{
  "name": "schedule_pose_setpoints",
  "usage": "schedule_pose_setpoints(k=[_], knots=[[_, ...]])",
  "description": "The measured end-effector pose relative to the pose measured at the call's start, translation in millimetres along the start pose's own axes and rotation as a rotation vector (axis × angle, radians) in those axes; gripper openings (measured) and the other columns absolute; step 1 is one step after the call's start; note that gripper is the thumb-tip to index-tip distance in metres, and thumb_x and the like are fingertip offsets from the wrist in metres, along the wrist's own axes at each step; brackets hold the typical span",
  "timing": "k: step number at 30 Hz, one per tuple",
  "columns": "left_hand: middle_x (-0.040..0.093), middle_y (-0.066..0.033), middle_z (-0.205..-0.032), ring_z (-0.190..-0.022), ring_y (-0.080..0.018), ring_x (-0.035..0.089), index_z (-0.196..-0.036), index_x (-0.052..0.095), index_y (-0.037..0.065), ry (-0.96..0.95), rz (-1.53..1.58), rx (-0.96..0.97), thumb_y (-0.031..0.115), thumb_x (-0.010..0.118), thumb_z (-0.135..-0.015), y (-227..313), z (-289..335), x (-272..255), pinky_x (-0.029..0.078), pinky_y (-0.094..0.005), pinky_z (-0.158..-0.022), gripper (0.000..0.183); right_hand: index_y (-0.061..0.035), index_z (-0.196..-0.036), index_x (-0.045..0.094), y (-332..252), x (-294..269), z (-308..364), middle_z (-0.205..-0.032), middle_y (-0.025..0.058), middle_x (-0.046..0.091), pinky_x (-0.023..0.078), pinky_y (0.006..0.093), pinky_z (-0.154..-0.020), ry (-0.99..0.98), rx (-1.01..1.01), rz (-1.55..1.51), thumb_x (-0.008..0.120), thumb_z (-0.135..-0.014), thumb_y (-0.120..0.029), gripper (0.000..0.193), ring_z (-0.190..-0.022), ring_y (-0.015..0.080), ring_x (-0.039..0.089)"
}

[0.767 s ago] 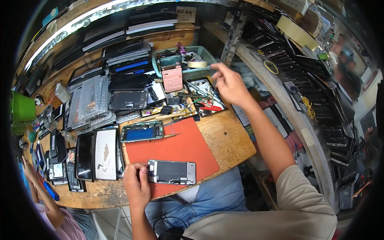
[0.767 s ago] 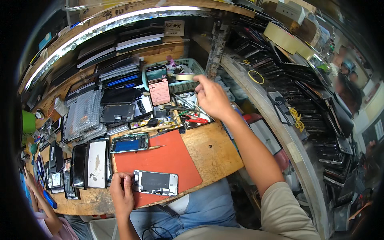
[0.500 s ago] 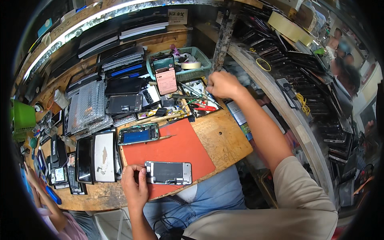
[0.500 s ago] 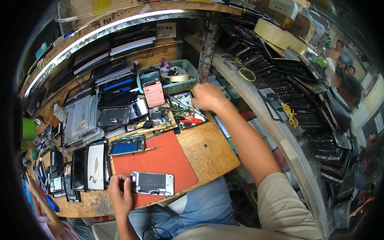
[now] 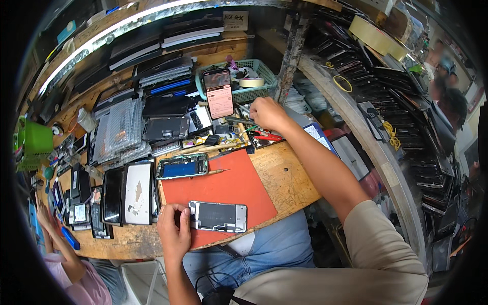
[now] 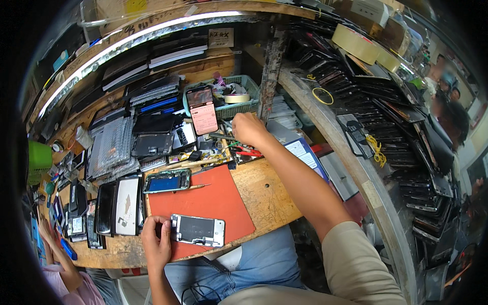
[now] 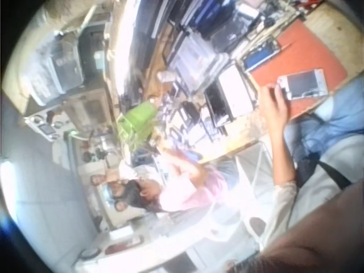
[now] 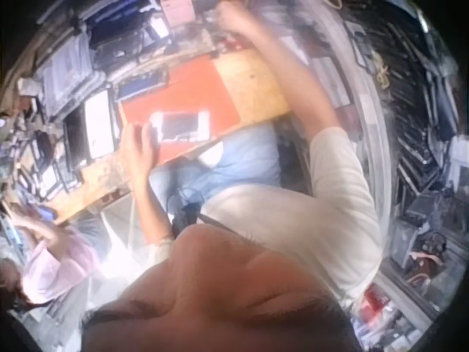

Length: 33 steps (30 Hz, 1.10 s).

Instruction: The person disassembles a smartphone, removes the back cover, and uses a screwdriver to detach internal components. They then reassemble the device by reconnecting cables and securing the back cover.

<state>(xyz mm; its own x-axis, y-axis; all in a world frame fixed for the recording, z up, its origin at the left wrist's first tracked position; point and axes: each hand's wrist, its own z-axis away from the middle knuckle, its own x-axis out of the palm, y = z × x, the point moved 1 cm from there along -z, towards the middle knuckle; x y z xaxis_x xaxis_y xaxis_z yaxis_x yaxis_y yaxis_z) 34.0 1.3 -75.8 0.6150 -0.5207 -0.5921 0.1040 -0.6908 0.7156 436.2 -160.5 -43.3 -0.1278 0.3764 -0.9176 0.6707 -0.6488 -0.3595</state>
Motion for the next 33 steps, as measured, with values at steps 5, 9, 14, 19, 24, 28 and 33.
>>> schedule_pose_setpoints(k=[5, 9, 14, 19, 24, 28, 33], knots=[[0.067, -0.0159, -0.091, -0.087, -0.0363, 0.064, -0.095, 0.063, 0.002, 0.013, 0.016, 0.027, 0.006, 0.071, -0.098, 4, -1, 0, 0.049, -0.0451, -0.079, 0.009, 0.0068, -0.088, 0.077, -6, 0, -25, -0.09, 0.0252, 0.078, 0.059, 0.0472, -0.084, -0.319, 0.159, -0.008, 0.086, -0.079, -0.031, 0.039, -0.089, 0.0377, 0.078], [0.068, -0.0158, -0.091, -0.087, -0.0374, 0.063, -0.095, 0.063, 0.002, 0.008, 0.033, 0.045, 0.006, 0.072, -0.097, 0, 2, -1, 0.05, -0.0459, -0.079, 0.01, 0.0111, -0.097, 0.075, -20, 2, -21, -0.096, 0.0274, 0.077, 0.059, 0.0444, -0.082, -0.193, 0.153, 0.096, 0.082, -0.078, -0.037, 0.052, -0.087, 0.0384, 0.076], [0.068, -0.0161, -0.091, -0.086, -0.0377, 0.063, -0.094, 0.063, 0.001, 0.005, 0.028, 0.05, 0.006, 0.071, -0.097, 3, 0, 0, 0.049, -0.0461, -0.078, 0.01, 0.0054, -0.1, 0.066, -31, -23, -5, -0.102, 0.0288, 0.074, 0.057, 0.0525, -0.082, 0.112, -0.1, -0.18, 0.073, -0.091, -0.024, 0.032, -0.093, 0.0474, 0.073], [0.067, -0.0168, -0.089, -0.085, -0.0377, 0.064, -0.095, 0.064, 0.001, 0.015, 0.042, 0.074, 0.005, 0.071, -0.097, 6, -3, -2, 0.049, -0.046, -0.077, 0.008, 0.0006, -0.106, 0.059, -55, -40, 14, -0.093, 0.0252, 0.07, 0.054, 0.0511, -0.072, 0.346, -0.483, -0.193, 0.071, -0.094, -0.014, 0.022, -0.08, 0.0449, 0.07], [0.067, -0.017, -0.09, -0.086, -0.0364, 0.067, -0.098, 0.067, 0.001, 0.064, 0.033, -0.019, 0.005, 0.068, -0.099, -6, 9, -6, 0.052, -0.0432, -0.078, 0.004, -0.0046, -0.116, 0.05, -114, -27, 37, -0.087, 0.0073, 0.067, 0.056, 0.0301, -0.066, 0.293, -0.449, -0.508, 0.065, -0.092, 0.001, 0.028, -0.074, 0.0127, 0.069], [0.071, -0.0178, -0.09, -0.083, -0.0376, 0.07, -0.099, 0.066, -0.001, 0.157, 0.135, -0.054, 0.003, 0.07, -0.099, 1, -3, 2, 0.055, -0.0428, -0.075, 0.006, -0.0036, -0.116, 0.051, -141, -25, 75, -0.09, 0.0063, 0.068, 0.057, 0.0282, -0.066, -0.076, -0.395, -0.745, 0.067, -0.096, 0.003, 0.027, -0.075, 0.0125, 0.071], [0.073, -0.0164, -0.094, -0.087, -0.0343, 0.073, -0.1, 0.067, -0.001, 0.188, 0.132, -0.134, 0.002, 0.069, -0.099, -4, 5, -3, 0.057, -0.0412, -0.079, 0.005, -0.0007, -0.115, 0.054, -185, 7, 95, -0.096, 0.021, 0.071, 0.057, 0.0436, -0.073, -0.186, -0.655, -0.513, 0.073, -0.094, 0.001, 0.029, -0.085, 0.0353, 0.075]])
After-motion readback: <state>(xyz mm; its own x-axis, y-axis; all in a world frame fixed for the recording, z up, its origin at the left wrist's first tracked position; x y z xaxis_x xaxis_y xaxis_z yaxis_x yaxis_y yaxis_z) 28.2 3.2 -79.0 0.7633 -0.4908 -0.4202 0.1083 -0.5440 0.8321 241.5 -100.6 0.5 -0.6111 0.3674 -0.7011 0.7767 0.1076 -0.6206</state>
